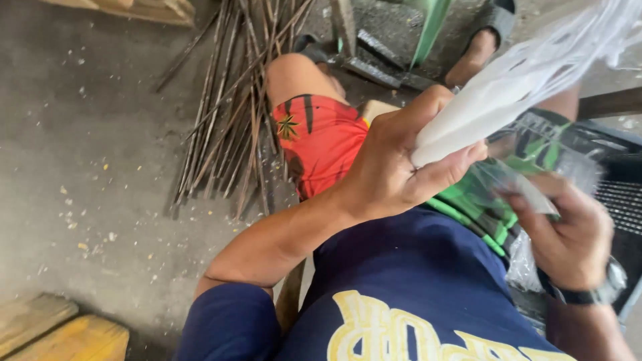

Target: The person is taking bundles of white candles from a wooden rack and placing them into individual clear plastic bags.

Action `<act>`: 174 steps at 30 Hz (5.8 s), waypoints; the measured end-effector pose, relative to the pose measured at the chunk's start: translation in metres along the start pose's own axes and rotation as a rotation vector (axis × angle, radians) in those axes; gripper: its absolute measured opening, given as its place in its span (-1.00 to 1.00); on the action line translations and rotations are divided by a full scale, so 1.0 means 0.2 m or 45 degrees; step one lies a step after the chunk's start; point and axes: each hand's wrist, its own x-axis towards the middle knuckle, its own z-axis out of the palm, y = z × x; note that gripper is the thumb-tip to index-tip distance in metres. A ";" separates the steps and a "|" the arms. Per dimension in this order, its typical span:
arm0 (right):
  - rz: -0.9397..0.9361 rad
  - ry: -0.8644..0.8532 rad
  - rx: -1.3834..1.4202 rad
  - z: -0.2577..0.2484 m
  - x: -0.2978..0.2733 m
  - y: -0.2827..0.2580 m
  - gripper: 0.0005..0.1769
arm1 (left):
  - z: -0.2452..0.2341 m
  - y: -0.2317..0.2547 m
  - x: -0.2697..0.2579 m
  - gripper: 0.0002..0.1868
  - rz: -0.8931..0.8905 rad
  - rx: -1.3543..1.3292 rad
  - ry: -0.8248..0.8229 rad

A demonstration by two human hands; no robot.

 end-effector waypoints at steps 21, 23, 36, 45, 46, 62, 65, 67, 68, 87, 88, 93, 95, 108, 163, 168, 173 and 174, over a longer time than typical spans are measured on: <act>-0.124 0.397 0.309 0.21 0.12 -0.02 -0.73 | -0.13 0.01 -0.06 -0.80 0.189 0.693 0.098; -0.157 0.417 0.293 0.21 0.19 -0.10 -0.75 | -0.09 0.03 0.00 -0.91 0.460 0.678 0.057; -0.095 0.223 0.633 0.18 0.21 -0.14 -0.82 | 0.07 -0.01 -0.02 -0.83 -0.059 0.628 -0.174; 0.008 -0.181 1.212 0.04 0.07 -0.12 -0.64 | 0.12 -0.12 -0.04 -0.84 -0.027 0.189 -0.283; 0.007 -0.198 1.209 -0.06 0.05 -0.11 -0.64 | 0.10 -0.12 -0.05 -0.84 -0.029 0.189 -0.266; -0.386 -0.879 0.990 -0.29 -0.05 -0.07 -0.66 | 0.10 -0.11 -0.05 -0.89 0.018 0.042 -0.175; -0.268 -0.307 0.320 -0.23 -0.05 0.11 -0.65 | 0.12 -0.16 -0.05 -0.87 0.015 0.011 -0.165; -0.233 0.116 -0.282 -0.19 -0.04 0.12 -0.63 | 0.14 -0.18 -0.08 -0.84 0.001 -0.014 -0.143; -0.175 0.202 -0.192 -0.18 -0.01 0.07 -0.78 | 0.15 -0.20 -0.09 -0.84 -0.009 -0.014 -0.112; 0.110 0.181 0.739 0.12 0.08 -0.06 -0.87 | 0.16 -0.19 -0.05 -0.89 0.074 0.251 0.125; 0.099 0.180 0.736 0.12 0.08 -0.05 -0.87 | 0.15 -0.18 -0.06 -0.89 0.084 0.252 0.132; 0.093 0.285 0.489 0.13 0.11 -0.07 -0.91 | 0.16 -0.14 -0.08 -0.88 -0.027 0.079 0.071; 0.060 0.265 0.486 0.15 0.13 -0.14 -0.91 | 0.18 -0.17 -0.08 -0.83 -0.026 0.139 0.067; 0.139 0.247 0.691 0.19 0.18 0.07 -0.94 | 0.13 -0.31 -0.02 -0.90 -0.076 0.038 0.163; 0.458 0.070 1.441 0.45 0.20 0.26 -0.60 | 0.17 -0.54 -0.07 -0.56 -1.372 -1.006 0.320; 0.592 0.056 2.272 0.47 0.27 0.38 -0.54 | 0.27 -0.40 -0.07 -0.43 -1.355 -1.008 0.083; 0.623 0.345 2.366 0.36 0.30 0.34 -0.54 | 0.28 -0.33 -0.13 -0.46 -1.047 -0.640 -0.210; 0.606 0.404 2.378 0.37 0.30 0.34 -0.57 | 0.29 -0.32 -0.14 -0.51 -0.956 -0.366 -0.310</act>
